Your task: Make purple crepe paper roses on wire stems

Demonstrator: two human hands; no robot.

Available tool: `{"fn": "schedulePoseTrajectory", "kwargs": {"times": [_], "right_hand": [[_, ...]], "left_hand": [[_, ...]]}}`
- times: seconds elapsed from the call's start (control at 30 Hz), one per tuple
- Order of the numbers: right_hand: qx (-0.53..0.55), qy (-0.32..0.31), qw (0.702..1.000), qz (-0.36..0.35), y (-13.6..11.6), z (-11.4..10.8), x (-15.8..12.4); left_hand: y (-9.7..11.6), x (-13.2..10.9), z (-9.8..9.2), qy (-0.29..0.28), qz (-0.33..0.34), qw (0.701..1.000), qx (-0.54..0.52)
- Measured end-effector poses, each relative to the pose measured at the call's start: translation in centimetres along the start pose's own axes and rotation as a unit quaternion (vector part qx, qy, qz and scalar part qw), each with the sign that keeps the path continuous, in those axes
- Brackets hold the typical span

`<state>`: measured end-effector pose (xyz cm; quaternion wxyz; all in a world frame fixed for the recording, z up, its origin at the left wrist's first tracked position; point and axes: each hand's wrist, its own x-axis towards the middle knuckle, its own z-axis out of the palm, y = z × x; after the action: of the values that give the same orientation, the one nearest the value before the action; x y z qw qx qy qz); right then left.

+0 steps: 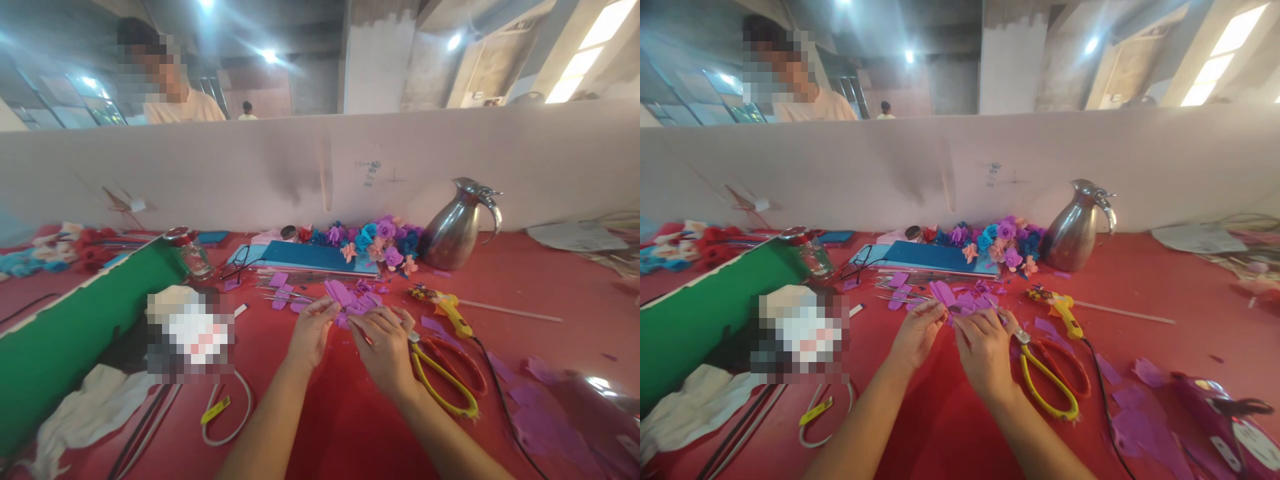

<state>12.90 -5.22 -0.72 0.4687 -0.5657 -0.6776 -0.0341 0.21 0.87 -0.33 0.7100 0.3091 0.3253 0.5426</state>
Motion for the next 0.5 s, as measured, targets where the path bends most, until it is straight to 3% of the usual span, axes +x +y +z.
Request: {"fn": "schedulePoseTrajectory", "kwargs": {"times": [0.17, 0.5], "right_hand": [[0.108, -0.055, 0.99, 0.079, -0.11, 0.2, 0.34], [0.309, -0.121, 0.921, 0.204, -0.01, -0.04, 0.98]], "left_hand": [[0.16, 0.11, -0.22, -0.011, 0.002, 1.0, -0.001], [0.43, 0.08, -0.6, -0.037, -0.002, 0.999, 0.017]]}}
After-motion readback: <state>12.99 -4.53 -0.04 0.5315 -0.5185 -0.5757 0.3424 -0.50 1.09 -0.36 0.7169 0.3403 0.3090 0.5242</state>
